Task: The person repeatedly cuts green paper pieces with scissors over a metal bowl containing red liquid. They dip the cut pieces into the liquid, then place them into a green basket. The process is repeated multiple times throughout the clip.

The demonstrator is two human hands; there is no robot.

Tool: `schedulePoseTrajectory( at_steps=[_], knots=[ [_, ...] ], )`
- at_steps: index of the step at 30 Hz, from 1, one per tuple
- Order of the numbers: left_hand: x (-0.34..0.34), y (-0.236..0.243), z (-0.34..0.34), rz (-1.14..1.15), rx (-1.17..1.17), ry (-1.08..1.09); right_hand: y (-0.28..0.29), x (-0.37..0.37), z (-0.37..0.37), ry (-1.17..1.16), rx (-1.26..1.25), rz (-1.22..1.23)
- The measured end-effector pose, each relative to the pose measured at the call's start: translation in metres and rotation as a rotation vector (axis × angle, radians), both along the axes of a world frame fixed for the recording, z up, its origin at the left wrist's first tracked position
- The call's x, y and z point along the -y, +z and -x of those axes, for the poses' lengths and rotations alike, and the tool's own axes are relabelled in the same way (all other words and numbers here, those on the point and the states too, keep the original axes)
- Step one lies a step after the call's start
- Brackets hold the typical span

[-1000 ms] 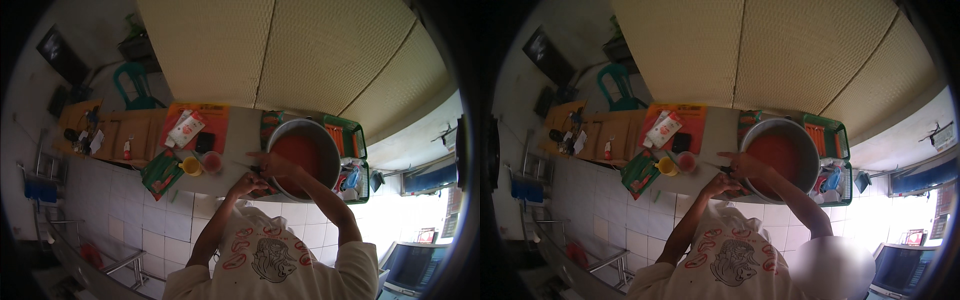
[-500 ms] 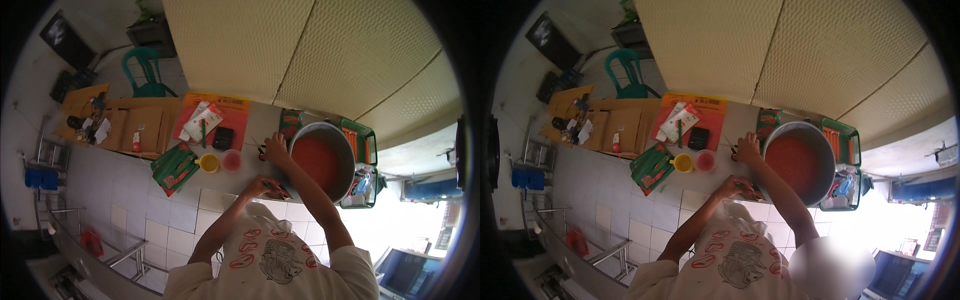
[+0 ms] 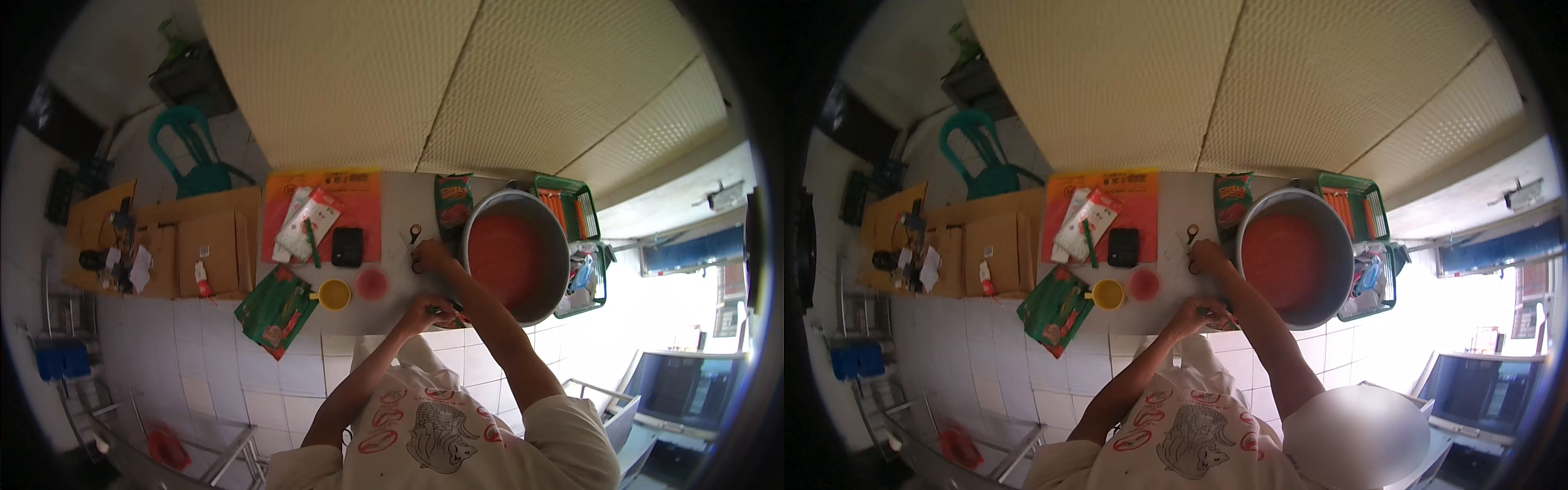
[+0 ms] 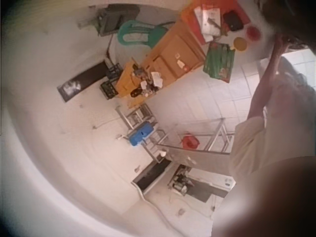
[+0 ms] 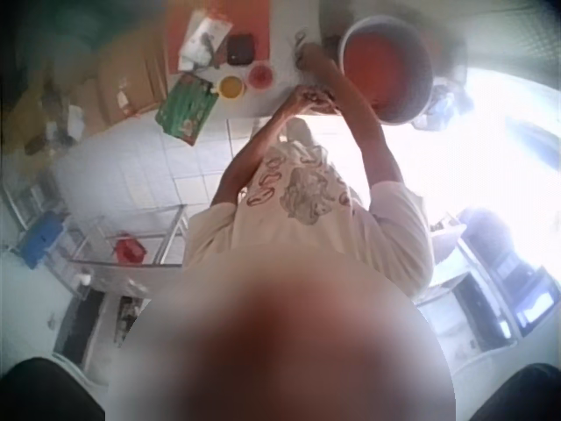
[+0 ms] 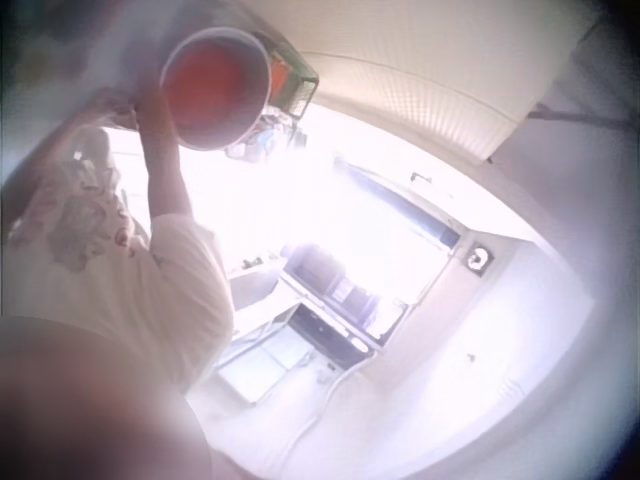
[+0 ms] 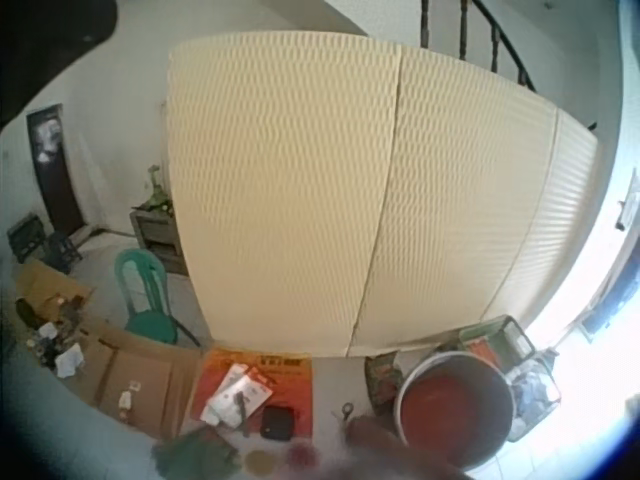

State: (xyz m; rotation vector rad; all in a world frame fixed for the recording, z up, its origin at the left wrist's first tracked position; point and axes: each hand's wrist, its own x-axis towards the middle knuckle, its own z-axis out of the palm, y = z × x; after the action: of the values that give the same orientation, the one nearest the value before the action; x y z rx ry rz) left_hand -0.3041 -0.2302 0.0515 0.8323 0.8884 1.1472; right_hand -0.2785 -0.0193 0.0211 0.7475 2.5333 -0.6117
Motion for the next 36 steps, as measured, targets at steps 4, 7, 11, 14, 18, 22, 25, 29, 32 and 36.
schedulePoseTrajectory(
  at_steps=[4, 7, 11, 14, 18, 22, 25, 29, 32, 36],
  knots=[
    [-0.006, 0.007, 0.004, 0.021, 0.073, -0.059, 0.089, 0.033, -0.017, -0.559, -0.482, 0.295],
    [-0.01, 0.009, 0.004, 0.106, 0.202, -0.065, 0.172, 0.084, -0.088, -0.683, -0.623, 0.324],
    [-0.019, 0.008, 0.005, -0.062, -0.029, -0.091, 0.193, 0.157, -0.212, -0.809, -0.26, 0.758],
    [-0.025, 0.01, 0.005, -0.122, -0.085, -0.116, 0.113, 0.217, -0.236, -1.006, -0.154, 0.442],
    [-0.02, 0.03, 0.003, -0.126, -0.062, -0.191, 0.018, 0.236, -0.223, -1.027, -0.546, -0.109],
    [-0.018, 0.082, 0.004, -0.351, -0.287, -0.272, 0.013, 0.213, -0.201, -0.952, -0.531, 0.055],
    [-0.033, 0.138, -0.002, -0.408, -0.245, -0.31, 0.06, 0.203, -0.196, -0.856, -0.717, 0.364],
    [-0.071, 0.198, -0.015, 0.012, 0.095, -0.205, 0.15, 0.177, -0.231, -0.832, -0.923, 0.568],
    [-0.096, 0.202, -0.038, 0.005, 0.106, -0.247, 0.193, 0.135, -0.265, -0.89, -1.014, 0.731],
    [-0.113, 0.171, -0.091, 0.36, 0.018, -0.054, 0.203, 0.078, -0.297, -0.938, -0.908, 0.947]
  ],
)
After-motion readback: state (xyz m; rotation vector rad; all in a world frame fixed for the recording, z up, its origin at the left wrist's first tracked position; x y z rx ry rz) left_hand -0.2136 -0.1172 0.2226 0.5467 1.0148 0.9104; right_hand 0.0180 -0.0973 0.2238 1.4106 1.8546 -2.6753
